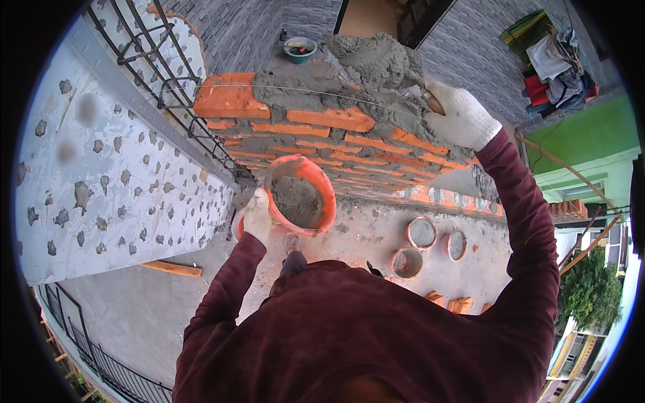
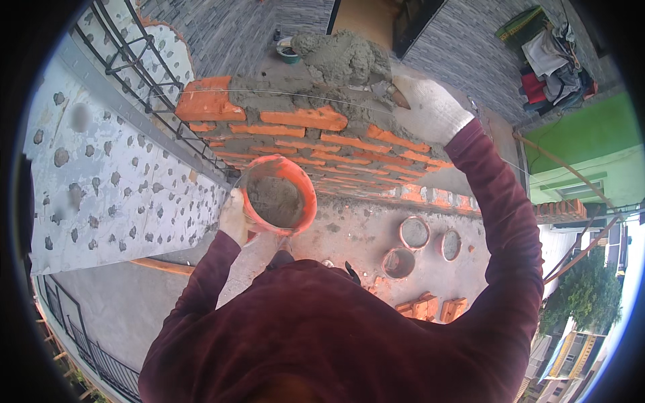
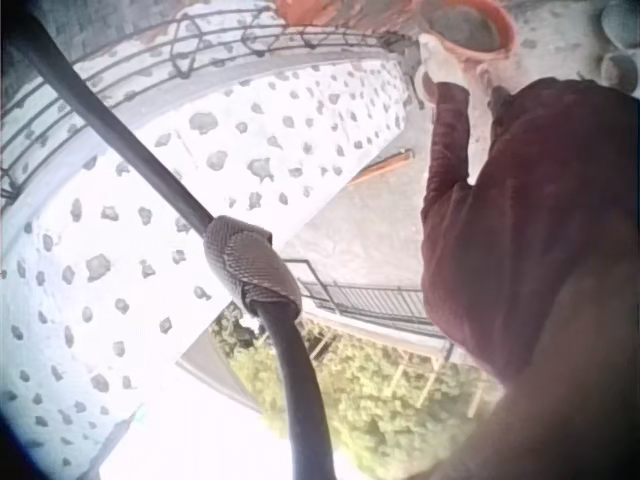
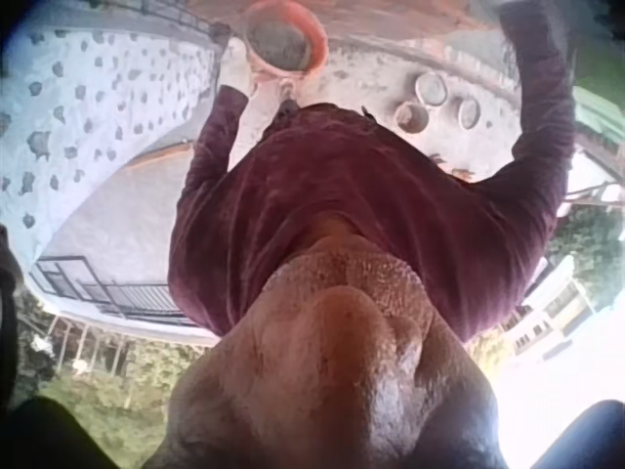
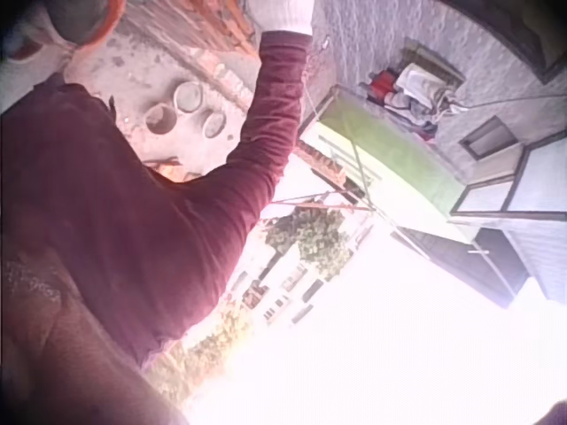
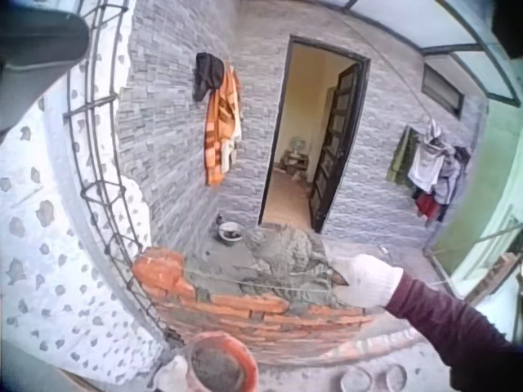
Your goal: The person scoops mortar from a bucket with a trowel, spreads it on a brick wall, and places bricks in sequence. The person repeatedly fetches mortar, applies it, and adjusts bricks to build up the wall.
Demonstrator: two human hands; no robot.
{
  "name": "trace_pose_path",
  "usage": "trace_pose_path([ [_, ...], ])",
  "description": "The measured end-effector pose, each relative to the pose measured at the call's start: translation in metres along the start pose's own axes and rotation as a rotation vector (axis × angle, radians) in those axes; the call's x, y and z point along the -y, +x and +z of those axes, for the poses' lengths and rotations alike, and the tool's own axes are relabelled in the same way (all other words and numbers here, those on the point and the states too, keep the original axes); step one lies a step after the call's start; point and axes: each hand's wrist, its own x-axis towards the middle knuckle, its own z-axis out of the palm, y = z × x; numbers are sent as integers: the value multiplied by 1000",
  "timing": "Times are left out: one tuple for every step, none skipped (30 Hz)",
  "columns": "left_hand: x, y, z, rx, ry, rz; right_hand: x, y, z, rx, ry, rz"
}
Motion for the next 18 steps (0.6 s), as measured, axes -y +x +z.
trace_pose_path([
  [6, 10, 0, -4, 26, 22, -2, 4, 15, -100, -144, -55],
  [10, 15, -3, -20, 56, 44, 14, 7, 28, -40, -254, 36],
  [4, 14, -1, 7, 66, 15, 19, 5, 44, -72, -261, 16],
  [-3, 12, 1, 37, 76, -14, 21, 2, 56, -104, -269, -1],
  [-12, 10, 5, 46, 63, -45, 26, -1, 56, -142, -272, 35],
  [-20, 9, 10, 57, 52, -78, 32, -7, 52, -177, -276, 74],
  [-26, 7, 17, 50, 23, -119, 39, -13, 47, -210, -280, 115],
  [-32, 6, 21, 34, -2, -146, 46, -17, 37, -238, -279, 175],
  [-36, 6, 26, 21, -32, -178, 47, -26, 27, -285, -193, 171],
  [-38, 5, 28, 2, -63, -203, 46, -38, 16, -333, -107, 166],
  [-39, 4, 33, -8, -93, -233, 52, -58, 4, -277, 19, 236],
  [-45, 1, 34, -17, -76, -239, 63, -76, -5, -229, 159, 288],
  [-52, -3, 36, -29, -59, -241, 81, -90, -14, -7, 326, 451],
  [-50, -2, 39, -7, -40, -235, 82, -113, 7, -9, 278, 332],
  [-48, 0, 41, 7, -16, -231, 89, -125, 32, 77, 265, 359],
  [-34, 9, 37, 42, 12, -212, 94, -128, 66, 9, 236, 250],
  [-25, 18, 34, 76, 49, -188, 97, -121, 96, -17, 161, 203],
  [-19, 24, 32, 123, 60, -202, 92, -113, 131, -109, 129, 182],
])
